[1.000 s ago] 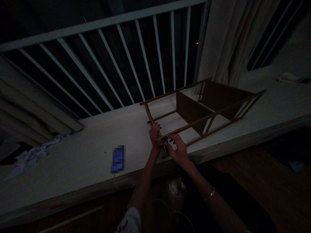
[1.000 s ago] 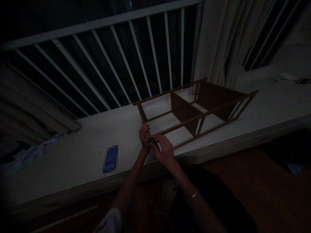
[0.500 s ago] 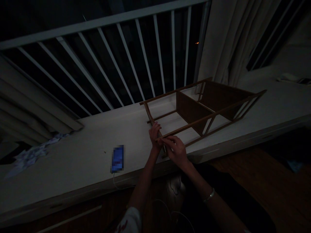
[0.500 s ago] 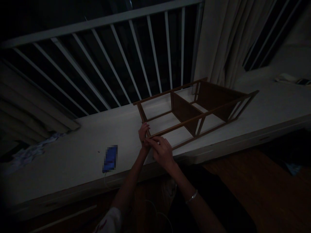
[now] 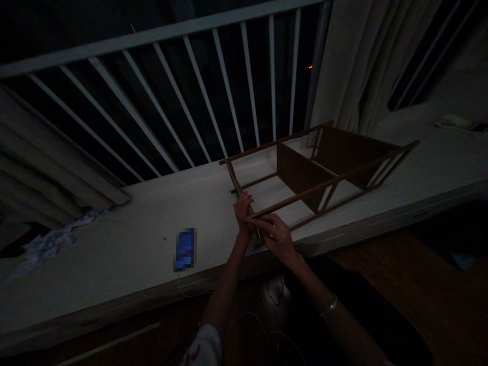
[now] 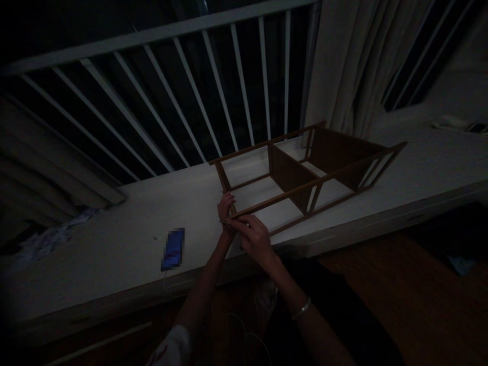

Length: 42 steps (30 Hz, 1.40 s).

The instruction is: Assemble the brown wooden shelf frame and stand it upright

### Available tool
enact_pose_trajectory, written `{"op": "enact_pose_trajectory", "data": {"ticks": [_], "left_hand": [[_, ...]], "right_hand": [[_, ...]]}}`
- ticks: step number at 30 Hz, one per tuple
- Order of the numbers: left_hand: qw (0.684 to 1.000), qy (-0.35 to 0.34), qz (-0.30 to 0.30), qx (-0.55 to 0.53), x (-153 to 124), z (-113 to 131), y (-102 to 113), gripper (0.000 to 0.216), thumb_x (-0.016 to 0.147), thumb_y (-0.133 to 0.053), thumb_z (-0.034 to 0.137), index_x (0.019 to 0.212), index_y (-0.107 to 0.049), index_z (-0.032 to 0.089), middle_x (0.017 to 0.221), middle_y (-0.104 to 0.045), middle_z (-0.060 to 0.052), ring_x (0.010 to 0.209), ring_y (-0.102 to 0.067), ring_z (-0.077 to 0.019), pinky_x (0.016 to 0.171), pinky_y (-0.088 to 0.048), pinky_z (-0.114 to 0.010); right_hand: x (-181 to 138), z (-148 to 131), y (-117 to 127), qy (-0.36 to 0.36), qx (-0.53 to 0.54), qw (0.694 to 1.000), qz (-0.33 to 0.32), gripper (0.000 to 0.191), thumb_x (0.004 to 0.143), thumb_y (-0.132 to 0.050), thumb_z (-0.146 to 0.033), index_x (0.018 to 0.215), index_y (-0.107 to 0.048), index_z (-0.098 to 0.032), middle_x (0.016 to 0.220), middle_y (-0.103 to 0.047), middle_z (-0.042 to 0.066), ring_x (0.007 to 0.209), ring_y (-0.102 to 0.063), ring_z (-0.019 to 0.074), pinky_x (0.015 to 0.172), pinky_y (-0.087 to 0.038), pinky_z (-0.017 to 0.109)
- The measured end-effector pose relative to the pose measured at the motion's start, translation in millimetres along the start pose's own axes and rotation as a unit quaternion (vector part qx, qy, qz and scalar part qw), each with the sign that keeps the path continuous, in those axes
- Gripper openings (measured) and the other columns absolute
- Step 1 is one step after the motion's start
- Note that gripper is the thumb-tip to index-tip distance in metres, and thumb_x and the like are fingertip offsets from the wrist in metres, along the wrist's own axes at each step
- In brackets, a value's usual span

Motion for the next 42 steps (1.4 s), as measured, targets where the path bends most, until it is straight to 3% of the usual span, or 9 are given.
{"op": "enact_pose_trajectory", "data": {"ticks": [9,14,26,31,37,42], "left_hand": [[1.0,0.003,0.004,-0.001,1,1,0,0.047,0.085,-0.026,0.054,0.091,-0.055,0.017,0.102,-0.062,-0.013,0.115,-0.051,-0.0244,0.092,-0.037,-0.041],[0.999,0.045,-0.019,0.008,2,-7,-4,0.047,0.086,-0.026,0.054,0.086,-0.056,0.018,0.1,-0.064,-0.011,0.113,-0.053,-0.0232,0.091,-0.038,-0.04],[0.999,0.034,-0.002,0.009,1,-10,-4,0.06,0.085,-0.015,0.059,0.083,-0.058,0.017,0.095,-0.065,-0.012,0.111,-0.055,-0.0239,0.09,-0.039,-0.041],[0.999,0.04,-0.034,0.01,2,-18,-9,0.076,0.076,-0.006,0.072,0.083,-0.059,0.017,0.095,-0.065,-0.014,0.11,-0.055,-0.0252,0.088,-0.04,-0.041],[0.997,0.053,-0.046,0.018,3,-25,-10,0.07,0.08,-0.01,0.068,0.08,-0.059,0.016,0.092,-0.066,-0.014,0.108,-0.056,-0.025,0.086,-0.041,-0.04],[0.999,0.044,-0.02,0.019,1,-20,-7,0.075,0.078,-0.006,0.07,0.081,-0.058,0.017,0.093,-0.065,-0.013,0.109,-0.056,-0.0253,0.088,-0.041,-0.041]], "right_hand": [[-2,1,-1,0.008,0.007,1.0,0.004,0.048,0.081,-0.048,-0.006,0.121,-0.053,-0.033,0.095,-0.056,0.005,0.089,-0.053,0.0166,0.074,-0.047,0.032],[-3,3,-1,0.006,0.014,1.0,0.014,0.048,0.08,-0.048,-0.004,0.118,-0.055,-0.033,0.094,-0.055,0.004,0.089,-0.053,0.0162,0.074,-0.047,0.031],[-4,7,-1,-0.01,-0.007,1.0,0.002,0.036,0.082,-0.051,-0.011,0.111,-0.061,-0.031,0.085,-0.054,0.003,0.079,-0.053,0.0139,0.068,-0.048,0.027],[-6,7,-4,-0.01,0.036,0.999,-0.013,0.035,0.084,-0.05,-0.013,0.114,-0.058,-0.028,0.088,-0.062,0.002,0.075,-0.058,0.0107,0.066,-0.048,0.022],[-9,2,-11,0.007,0.021,0.999,-0.036,0.037,0.085,-0.049,-0.013,0.119,-0.055,-0.027,0.091,-0.065,0.002,0.077,-0.061,0.0094,0.068,-0.049,0.02],[-7,-2,-11,0.005,0.044,0.999,-0.026,0.036,0.085,-0.049,-0.013,0.117,-0.055,-0.027,0.096,-0.066,0.003,0.082,-0.062,0.0109,0.072,-0.051,0.022]]}}
Point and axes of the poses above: each hand's wrist, its own x-axis towards the middle knuckle, its own y-axis out of the back of the hand, z = x × y, the point moved 8 cm from there along x, towards the middle knuckle
